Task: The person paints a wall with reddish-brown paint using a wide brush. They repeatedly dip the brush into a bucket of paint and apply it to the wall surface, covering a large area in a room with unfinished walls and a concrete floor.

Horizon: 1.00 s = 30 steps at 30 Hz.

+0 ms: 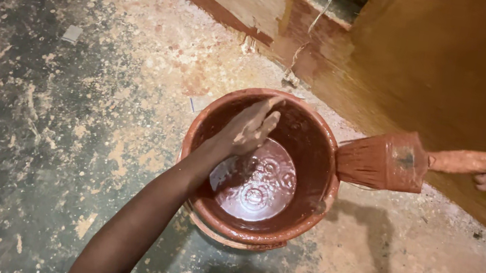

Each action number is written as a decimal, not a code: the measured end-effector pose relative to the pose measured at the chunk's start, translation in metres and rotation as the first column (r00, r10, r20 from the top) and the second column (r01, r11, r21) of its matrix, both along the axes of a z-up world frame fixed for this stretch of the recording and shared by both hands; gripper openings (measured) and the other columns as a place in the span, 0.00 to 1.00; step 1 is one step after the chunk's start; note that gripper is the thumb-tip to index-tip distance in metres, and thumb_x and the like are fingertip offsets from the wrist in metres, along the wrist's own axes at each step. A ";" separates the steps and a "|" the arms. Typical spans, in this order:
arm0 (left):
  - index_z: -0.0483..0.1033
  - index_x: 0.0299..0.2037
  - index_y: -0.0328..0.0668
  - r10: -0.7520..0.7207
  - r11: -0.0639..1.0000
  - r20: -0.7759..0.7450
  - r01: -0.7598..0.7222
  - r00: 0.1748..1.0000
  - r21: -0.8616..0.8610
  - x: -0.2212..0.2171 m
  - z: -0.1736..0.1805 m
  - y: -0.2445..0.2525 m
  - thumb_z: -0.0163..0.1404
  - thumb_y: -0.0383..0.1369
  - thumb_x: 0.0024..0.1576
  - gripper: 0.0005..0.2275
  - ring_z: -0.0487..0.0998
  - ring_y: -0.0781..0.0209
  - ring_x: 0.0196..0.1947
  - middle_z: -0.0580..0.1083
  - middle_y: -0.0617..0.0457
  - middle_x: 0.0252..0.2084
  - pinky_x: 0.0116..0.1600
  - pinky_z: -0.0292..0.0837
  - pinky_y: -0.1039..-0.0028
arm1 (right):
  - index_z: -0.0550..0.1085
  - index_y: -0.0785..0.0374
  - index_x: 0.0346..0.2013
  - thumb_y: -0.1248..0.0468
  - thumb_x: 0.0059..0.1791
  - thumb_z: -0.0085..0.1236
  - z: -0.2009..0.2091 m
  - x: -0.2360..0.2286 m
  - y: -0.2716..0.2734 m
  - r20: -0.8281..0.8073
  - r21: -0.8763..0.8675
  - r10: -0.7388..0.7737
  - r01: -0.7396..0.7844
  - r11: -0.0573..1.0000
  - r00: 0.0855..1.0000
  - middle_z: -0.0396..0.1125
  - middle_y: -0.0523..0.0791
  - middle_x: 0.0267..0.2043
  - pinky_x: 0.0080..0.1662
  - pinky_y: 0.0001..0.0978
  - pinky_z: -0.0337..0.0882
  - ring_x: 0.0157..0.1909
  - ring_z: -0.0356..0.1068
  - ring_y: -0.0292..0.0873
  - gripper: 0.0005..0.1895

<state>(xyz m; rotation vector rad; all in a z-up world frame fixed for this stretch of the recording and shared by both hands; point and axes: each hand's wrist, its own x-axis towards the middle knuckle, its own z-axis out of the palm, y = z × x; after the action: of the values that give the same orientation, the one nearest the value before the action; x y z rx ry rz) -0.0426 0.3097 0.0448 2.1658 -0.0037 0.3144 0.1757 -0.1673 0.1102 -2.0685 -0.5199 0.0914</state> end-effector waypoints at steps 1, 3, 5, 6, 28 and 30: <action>0.55 0.74 0.44 0.013 0.999 -0.084 -0.016 0.996 -0.035 0.000 0.003 0.002 0.33 0.40 0.68 0.24 0.75 0.43 0.58 0.71 0.37 0.63 0.65 0.69 0.59 | 0.65 0.72 0.43 0.48 0.69 0.19 0.002 -0.003 0.002 -0.010 0.007 -0.007 0.007 1.000 1.000 0.68 0.60 0.37 0.43 0.43 0.75 0.34 0.71 0.50 0.33; 0.54 0.74 0.44 0.019 1.000 0.008 -0.019 1.000 -0.023 0.007 0.011 0.004 0.32 0.39 0.69 0.23 0.74 0.44 0.59 0.71 0.36 0.64 0.66 0.69 0.59 | 0.65 0.70 0.51 0.50 0.70 0.21 0.012 -0.013 0.016 -0.091 0.032 0.012 -0.009 0.999 0.996 0.69 0.60 0.42 0.46 0.42 0.76 0.38 0.72 0.51 0.27; 0.56 0.74 0.39 -0.023 0.998 0.350 -0.001 0.936 0.069 0.016 0.016 0.001 0.32 0.37 0.71 0.21 0.67 0.44 0.71 0.66 0.32 0.71 0.73 0.64 0.57 | 0.63 0.70 0.55 0.55 0.67 0.27 0.026 -0.034 0.035 -0.071 0.075 0.109 -0.104 0.992 0.991 0.69 0.61 0.48 0.50 0.42 0.77 0.43 0.74 0.52 0.21; 0.56 0.76 0.43 0.036 0.998 0.139 -0.029 0.990 -0.053 0.017 0.017 -0.002 0.32 0.36 0.70 0.23 0.67 0.37 0.64 0.68 0.28 0.65 0.68 0.65 0.54 | 0.62 0.71 0.56 0.57 0.65 0.31 0.033 -0.051 0.043 -0.009 0.100 0.195 -0.194 0.976 0.981 0.68 0.61 0.52 0.52 0.43 0.78 0.47 0.74 0.52 0.18; 0.51 0.74 0.39 -0.032 0.979 0.354 0.101 0.935 -0.178 0.101 0.040 -0.117 0.38 0.33 0.67 0.24 0.72 0.64 0.35 0.74 0.45 0.59 0.48 0.72 0.73 | 0.63 0.65 0.57 0.64 0.64 0.45 0.012 -0.049 -0.092 -0.053 0.436 0.011 0.013 0.900 0.999 0.65 0.60 0.65 0.64 0.42 0.72 0.59 0.70 0.51 0.09; 0.45 0.75 0.38 -0.018 0.966 0.385 0.115 0.923 -0.231 0.125 0.046 -0.153 0.37 0.36 0.67 0.27 0.73 0.64 0.35 0.73 0.45 0.60 0.48 0.73 0.73 | 0.64 0.63 0.57 0.62 0.64 0.48 0.006 -0.034 -0.128 -0.122 0.645 -0.053 0.119 0.755 0.991 0.66 0.60 0.65 0.62 0.42 0.74 0.59 0.71 0.51 0.10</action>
<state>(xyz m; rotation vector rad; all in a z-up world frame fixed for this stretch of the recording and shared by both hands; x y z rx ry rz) 0.0825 0.1565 0.0910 1.8217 -0.2453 0.6573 0.1417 -0.2954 0.1165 -1.3829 -0.3276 -0.0441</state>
